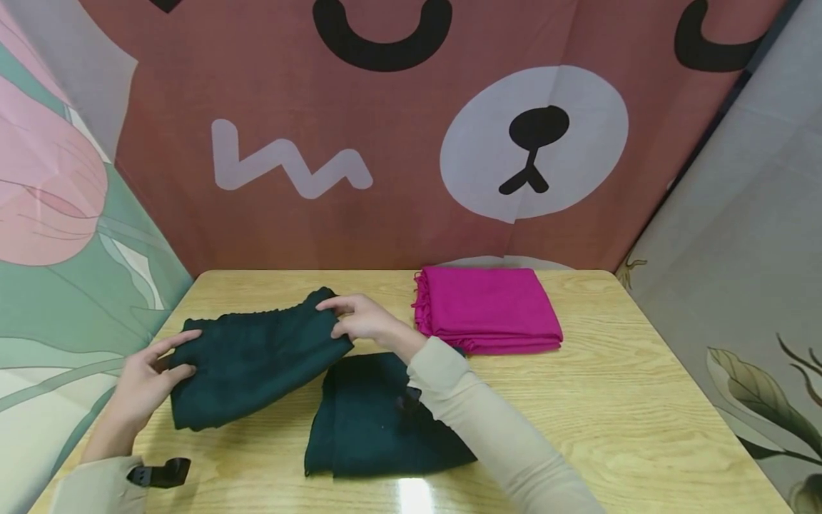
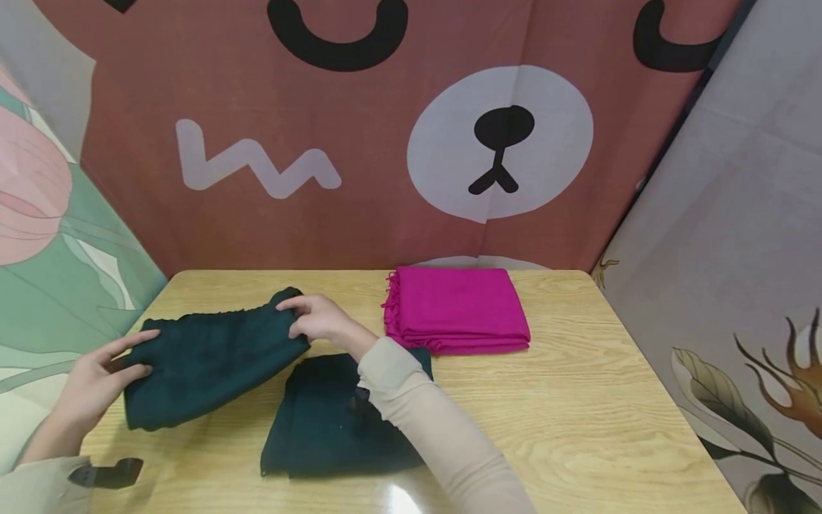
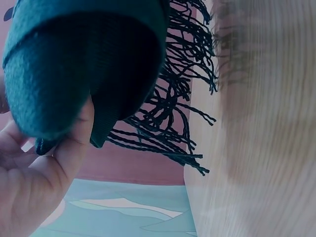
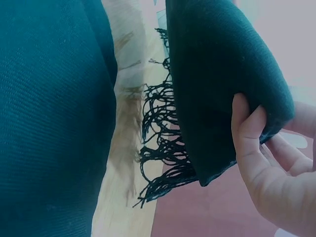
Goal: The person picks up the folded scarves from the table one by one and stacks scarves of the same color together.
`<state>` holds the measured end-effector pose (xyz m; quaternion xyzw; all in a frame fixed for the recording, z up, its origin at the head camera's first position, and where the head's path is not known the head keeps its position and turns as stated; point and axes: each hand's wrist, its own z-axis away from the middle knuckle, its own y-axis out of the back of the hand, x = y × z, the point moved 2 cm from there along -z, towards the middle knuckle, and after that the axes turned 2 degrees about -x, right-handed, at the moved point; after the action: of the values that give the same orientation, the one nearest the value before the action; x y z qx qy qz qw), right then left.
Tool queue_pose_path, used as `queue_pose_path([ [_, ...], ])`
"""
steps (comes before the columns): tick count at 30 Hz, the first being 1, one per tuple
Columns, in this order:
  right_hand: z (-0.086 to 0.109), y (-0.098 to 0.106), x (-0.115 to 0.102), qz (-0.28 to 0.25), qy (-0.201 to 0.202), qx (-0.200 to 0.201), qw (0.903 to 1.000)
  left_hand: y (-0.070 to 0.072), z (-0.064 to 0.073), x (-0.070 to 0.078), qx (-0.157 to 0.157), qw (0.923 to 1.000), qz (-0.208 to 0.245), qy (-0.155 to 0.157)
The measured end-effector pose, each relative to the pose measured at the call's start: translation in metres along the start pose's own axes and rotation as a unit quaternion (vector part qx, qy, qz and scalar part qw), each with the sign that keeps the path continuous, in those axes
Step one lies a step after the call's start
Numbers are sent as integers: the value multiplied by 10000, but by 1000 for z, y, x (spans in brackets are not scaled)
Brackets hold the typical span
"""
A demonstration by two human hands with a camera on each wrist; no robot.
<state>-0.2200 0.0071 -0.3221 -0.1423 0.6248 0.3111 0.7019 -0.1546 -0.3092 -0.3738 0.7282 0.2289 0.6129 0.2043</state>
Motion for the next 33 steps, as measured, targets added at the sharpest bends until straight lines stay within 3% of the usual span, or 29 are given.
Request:
queue_pose_path([
  [4, 7, 2, -5, 30, 0, 41, 10000, -3, -2, 3, -22, 10000, 35, 17],
  [17, -2, 14, 14, 246, 65, 247, 9994, -11, -6, 14, 9, 9993, 274, -237],
  [33, 10, 22, 7, 562, 127, 356, 9977, -19, -7, 26, 127, 9958, 685, -596],
])
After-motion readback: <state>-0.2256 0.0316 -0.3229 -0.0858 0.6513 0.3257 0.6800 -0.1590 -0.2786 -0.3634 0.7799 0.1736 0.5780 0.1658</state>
